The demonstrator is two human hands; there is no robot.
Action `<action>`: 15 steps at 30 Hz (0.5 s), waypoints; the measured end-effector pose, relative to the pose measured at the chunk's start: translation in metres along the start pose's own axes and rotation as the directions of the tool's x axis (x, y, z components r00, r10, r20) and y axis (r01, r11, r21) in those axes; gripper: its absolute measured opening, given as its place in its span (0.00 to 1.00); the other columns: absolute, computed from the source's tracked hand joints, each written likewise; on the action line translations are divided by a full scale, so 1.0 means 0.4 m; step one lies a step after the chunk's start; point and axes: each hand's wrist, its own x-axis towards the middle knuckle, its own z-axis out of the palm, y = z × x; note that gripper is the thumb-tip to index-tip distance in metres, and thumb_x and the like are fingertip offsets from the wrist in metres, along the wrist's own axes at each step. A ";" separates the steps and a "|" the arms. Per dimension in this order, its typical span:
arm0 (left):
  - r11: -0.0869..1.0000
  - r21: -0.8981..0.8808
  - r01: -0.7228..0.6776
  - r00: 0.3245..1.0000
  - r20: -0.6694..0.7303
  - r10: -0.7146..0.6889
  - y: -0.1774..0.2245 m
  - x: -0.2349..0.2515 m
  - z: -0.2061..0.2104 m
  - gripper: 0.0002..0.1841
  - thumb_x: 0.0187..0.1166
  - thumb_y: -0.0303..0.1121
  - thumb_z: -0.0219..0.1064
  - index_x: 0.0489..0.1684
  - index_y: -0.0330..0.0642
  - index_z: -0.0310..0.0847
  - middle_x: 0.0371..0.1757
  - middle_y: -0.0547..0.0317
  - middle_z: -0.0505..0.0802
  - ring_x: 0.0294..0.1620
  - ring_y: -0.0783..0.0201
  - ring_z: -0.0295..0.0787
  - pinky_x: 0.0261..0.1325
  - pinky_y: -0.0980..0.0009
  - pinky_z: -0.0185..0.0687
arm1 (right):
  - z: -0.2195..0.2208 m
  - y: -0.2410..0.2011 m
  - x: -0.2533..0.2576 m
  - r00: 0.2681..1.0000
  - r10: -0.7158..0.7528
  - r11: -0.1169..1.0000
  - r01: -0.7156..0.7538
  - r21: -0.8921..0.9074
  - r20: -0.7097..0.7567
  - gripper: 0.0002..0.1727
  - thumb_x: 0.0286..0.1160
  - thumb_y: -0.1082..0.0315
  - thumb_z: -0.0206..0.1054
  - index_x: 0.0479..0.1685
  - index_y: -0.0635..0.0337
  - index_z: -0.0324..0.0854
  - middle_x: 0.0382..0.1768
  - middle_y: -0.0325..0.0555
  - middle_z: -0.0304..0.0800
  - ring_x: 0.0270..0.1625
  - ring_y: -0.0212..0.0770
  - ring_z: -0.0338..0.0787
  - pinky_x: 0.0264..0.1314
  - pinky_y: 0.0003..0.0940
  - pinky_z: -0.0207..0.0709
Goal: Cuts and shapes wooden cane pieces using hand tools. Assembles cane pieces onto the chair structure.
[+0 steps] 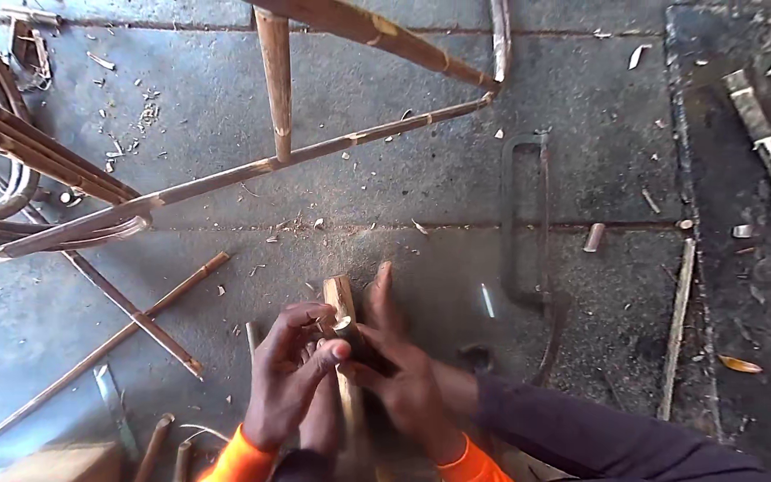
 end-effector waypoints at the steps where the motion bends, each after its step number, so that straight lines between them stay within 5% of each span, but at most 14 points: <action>1: 1.000 -0.011 -0.014 1.000 -0.003 0.014 0.000 -0.001 -0.009 0.28 0.72 0.31 0.80 0.74 0.51 0.80 0.61 0.47 0.91 0.49 0.47 0.93 0.48 0.52 0.96 | -0.002 0.001 0.001 0.999 -0.037 0.999 0.037 -0.026 -0.007 0.25 0.69 0.73 0.79 0.68 0.56 0.87 0.57 0.43 0.95 0.53 0.42 0.95 0.59 0.43 0.93; 6: 0.997 -0.039 -0.060 0.998 0.014 0.061 0.014 -0.016 -0.018 0.27 0.72 0.22 0.77 0.72 0.48 0.82 0.62 0.44 0.92 0.46 0.46 0.95 0.47 0.53 0.97 | -0.007 0.013 -0.007 0.999 0.028 0.998 -0.027 0.056 -0.020 0.27 0.67 0.71 0.81 0.70 0.55 0.87 0.57 0.47 0.94 0.50 0.46 0.95 0.54 0.45 0.95; 15: 0.994 -0.073 -0.077 0.995 0.064 0.082 0.022 -0.008 -0.011 0.27 0.65 0.17 0.80 0.67 0.43 0.85 0.66 0.43 0.91 0.47 0.46 0.96 0.48 0.53 0.98 | -0.010 0.021 -0.005 0.994 -0.103 0.995 0.103 -0.005 -0.027 0.29 0.64 0.73 0.82 0.70 0.58 0.87 0.66 0.47 0.91 0.60 0.44 0.93 0.63 0.44 0.92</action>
